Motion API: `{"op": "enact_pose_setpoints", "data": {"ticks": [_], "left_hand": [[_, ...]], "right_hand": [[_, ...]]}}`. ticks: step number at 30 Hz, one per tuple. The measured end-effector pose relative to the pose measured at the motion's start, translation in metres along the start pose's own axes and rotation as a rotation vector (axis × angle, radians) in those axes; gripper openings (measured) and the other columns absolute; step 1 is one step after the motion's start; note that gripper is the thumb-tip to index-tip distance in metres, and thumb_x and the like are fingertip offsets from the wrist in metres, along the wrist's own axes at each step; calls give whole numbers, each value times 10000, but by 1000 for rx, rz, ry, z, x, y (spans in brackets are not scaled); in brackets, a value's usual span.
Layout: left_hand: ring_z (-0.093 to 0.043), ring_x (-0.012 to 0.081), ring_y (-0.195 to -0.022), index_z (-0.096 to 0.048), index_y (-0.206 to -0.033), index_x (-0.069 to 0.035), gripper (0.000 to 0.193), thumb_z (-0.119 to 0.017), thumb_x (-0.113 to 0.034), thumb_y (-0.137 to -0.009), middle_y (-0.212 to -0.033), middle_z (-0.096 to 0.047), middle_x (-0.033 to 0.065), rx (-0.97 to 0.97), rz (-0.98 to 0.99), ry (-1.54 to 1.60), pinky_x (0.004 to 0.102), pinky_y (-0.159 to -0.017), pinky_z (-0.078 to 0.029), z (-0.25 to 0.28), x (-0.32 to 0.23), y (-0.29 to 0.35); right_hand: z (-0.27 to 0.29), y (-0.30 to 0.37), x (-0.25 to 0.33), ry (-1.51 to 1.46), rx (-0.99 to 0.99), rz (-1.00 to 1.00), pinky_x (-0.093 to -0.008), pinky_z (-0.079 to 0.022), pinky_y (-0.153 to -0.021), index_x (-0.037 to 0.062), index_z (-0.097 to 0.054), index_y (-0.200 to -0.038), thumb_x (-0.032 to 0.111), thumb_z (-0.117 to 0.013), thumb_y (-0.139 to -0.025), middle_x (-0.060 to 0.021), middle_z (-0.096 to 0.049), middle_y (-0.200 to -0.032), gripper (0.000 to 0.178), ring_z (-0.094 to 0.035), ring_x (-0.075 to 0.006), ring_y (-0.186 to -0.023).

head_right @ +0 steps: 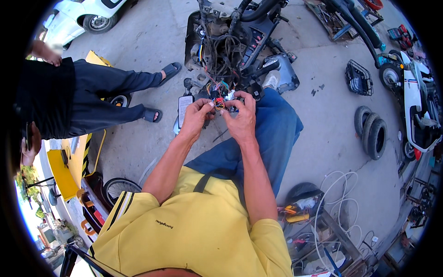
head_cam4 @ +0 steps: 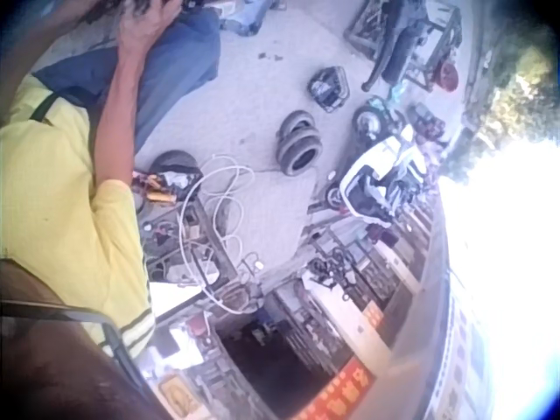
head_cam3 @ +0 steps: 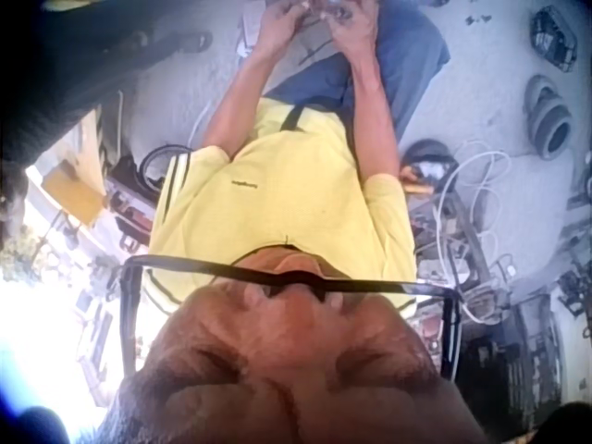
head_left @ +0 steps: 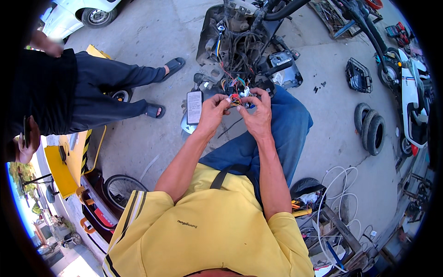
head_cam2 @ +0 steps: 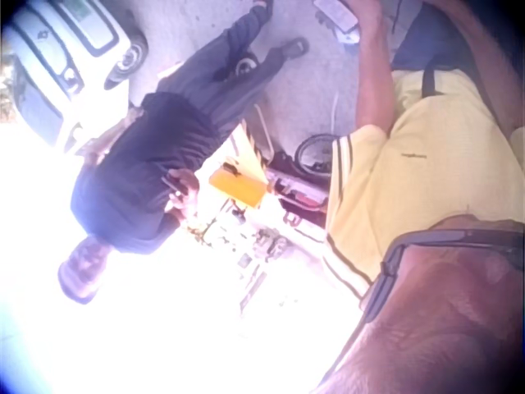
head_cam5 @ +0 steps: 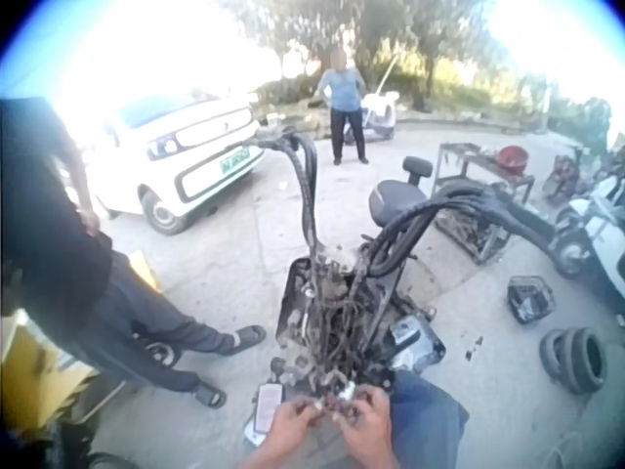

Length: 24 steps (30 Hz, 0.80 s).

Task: The person sits on the ground and works on a scooter's exposed wiring harness, stripping and twisting wires by hand. Another person stands nearby and occasionally points at the wiring while the camera wearer continues to manipulate the wires.

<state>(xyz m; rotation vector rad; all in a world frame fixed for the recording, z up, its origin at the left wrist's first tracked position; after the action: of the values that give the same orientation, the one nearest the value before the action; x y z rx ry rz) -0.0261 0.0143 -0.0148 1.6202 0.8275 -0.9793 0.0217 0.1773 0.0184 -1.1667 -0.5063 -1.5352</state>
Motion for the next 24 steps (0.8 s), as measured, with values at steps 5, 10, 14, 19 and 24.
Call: {"op": "enact_pose_setpoints", "data": {"ticks": [5,10,14,19,24], "left_hand": [[-586,94,-758,-661,-1002,-24,165,-618,-181,-979,-855,-638,16,-18,0,-25,246,-683,-480,-1,-2,2],[-583,84,-746,-659,-983,-55,137,-635,-189,-968,-838,-630,6,23,57,16,233,-665,-478,1,5,-3],[-568,80,-713,-652,-976,-63,138,-642,-201,-965,-812,-612,-6,24,56,29,227,-644,-465,3,6,-5],[-521,60,-676,-647,-969,-71,140,-642,-212,-968,-767,-572,-30,58,86,50,220,-600,-427,1,5,-1],[-493,44,-659,-639,-946,-79,137,-643,-214,-968,-749,-553,-43,73,117,112,210,-581,-404,1,6,0]], "right_hand": [[-4,0,-7,-5,-9,-26,-397,-439,-967,49,-732,-852,95,-810,-718,-106,-586,-1178,161,-542,-302,-1136],[-8,-1,-24,-214,-25,-144,-372,-456,-952,42,-742,-830,96,-805,-731,-97,-578,-1185,129,-553,-267,-1138],[-10,1,-29,-265,22,-219,-370,-456,-961,45,-760,-868,106,-809,-745,-98,-575,-1203,146,-557,-257,-1143],[-12,2,-40,-286,31,-240,-370,-452,-968,40,-766,-879,107,-813,-752,-94,-575,-1226,151,-554,-251,-1151],[-6,1,-34,-237,-4,-261,-369,-447,-973,42,-761,-871,98,-816,-749,-95,-578,-1215,146,-542,-254,-1161]]}}
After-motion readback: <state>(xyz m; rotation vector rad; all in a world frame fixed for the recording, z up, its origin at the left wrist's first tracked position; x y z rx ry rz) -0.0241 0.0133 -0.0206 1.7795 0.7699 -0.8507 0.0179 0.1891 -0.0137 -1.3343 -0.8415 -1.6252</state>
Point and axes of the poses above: each hand's wrist, its own y-axis away from the middle knuckle, its own z-axis out of the back of the hand, x = y × z, the point moved 5 cm from there along -y, towards the middle knuckle
